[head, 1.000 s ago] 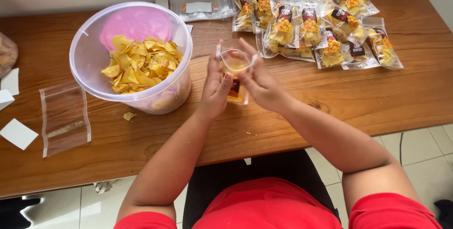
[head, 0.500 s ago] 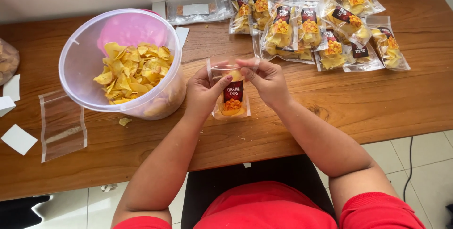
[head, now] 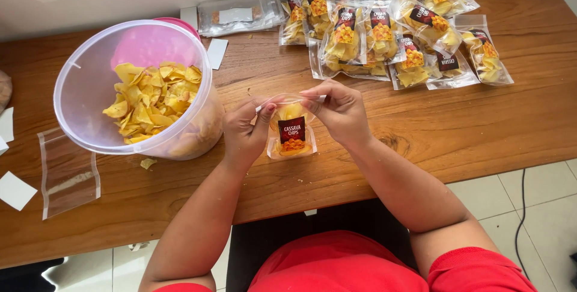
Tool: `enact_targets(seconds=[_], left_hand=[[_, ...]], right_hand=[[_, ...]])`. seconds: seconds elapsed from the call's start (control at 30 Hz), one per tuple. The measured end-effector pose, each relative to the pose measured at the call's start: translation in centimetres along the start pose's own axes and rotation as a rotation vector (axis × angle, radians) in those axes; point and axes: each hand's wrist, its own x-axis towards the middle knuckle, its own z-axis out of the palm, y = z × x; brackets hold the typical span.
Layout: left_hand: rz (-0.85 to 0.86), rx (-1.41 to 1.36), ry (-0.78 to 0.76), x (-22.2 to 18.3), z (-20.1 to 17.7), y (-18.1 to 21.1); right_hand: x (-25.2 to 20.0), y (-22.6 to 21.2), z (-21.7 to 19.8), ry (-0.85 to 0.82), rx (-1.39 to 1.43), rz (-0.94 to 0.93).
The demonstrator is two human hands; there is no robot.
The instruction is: Manually packaging chips from a large plastic container into small individual plastic bags.
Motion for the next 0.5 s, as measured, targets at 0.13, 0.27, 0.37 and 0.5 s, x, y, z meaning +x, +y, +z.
enact_targets(seconds=[0.13,0.27,0.37,0.5], left_hand=[[0.069,0.061,0.014,0.0,-0.1,0.3],[0.066,0.069,-0.032,-0.1,0.4,0.0],[0.062,0.051,-0.064,0.2,0.5,0.4],[-0.097,-0.105,-0.131,0.7,0.3,1.1]], right_hand=[[-0.2,-0.5,-0.1,-0.063,0.011,0.110],[0.2,-1.9,0.0,-0.161,-0.044,0.250],[0.4,-0.9,-0.7,-0.199,-0.174,0.139],[0.5,-1.4,-0.4,-0.206,-0.347,0.028]])
